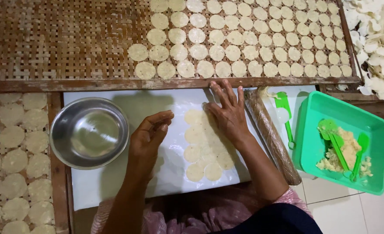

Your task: Preparing and placing small dough circles on a large drying tray.

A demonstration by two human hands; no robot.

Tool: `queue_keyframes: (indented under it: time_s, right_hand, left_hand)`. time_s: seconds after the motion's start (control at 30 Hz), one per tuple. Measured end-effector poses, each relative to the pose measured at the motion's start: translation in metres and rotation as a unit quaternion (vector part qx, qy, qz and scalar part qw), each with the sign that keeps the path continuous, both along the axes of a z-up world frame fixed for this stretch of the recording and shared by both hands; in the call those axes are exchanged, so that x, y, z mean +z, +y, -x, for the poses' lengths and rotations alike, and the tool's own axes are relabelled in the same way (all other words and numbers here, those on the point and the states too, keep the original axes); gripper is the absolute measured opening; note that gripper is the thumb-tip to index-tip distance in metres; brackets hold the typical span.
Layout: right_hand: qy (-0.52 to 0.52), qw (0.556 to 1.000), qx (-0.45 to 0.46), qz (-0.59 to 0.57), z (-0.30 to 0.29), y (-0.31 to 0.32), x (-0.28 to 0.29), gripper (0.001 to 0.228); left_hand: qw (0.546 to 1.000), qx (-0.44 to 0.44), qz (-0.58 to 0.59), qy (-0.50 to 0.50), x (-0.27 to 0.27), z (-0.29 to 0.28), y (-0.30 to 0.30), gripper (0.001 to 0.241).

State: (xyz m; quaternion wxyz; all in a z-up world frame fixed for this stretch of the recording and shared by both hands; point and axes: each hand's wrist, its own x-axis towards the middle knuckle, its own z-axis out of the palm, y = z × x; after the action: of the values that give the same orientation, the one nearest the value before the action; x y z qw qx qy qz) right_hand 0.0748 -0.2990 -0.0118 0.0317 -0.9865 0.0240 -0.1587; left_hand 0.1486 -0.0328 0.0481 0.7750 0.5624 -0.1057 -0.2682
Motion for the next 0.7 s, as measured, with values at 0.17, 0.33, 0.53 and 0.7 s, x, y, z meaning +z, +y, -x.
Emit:
queue_keyframes:
  time_s: [0.17, 0.33, 0.53, 0.7]
  right_hand:
    - [-0.002, 0.999, -0.022, -0.026, -0.003, -0.009, -0.002, 0.009]
    - [-0.001, 0.998, -0.061, -0.017, 0.004, -0.028, -0.004, 0.006]
    - [-0.006, 0.995, -0.102, -0.02, 0.02, -0.036, 0.01, 0.011]
    - [0.003, 0.992, -0.123, -0.011, 0.029, -0.041, 0.019, 0.013]
  left_hand:
    - [1.0, -0.005, -0.005, -0.008, -0.003, 0.0, 0.0, 0.031]
    - [1.0, -0.007, -0.008, -0.008, 0.003, 0.0, 0.001, 0.031]
    - [1.0, -0.006, -0.009, -0.022, -0.002, 0.0, 0.001, 0.032]
    - [1.0, -0.01, 0.001, -0.009, -0.004, 0.0, 0.002, 0.032]
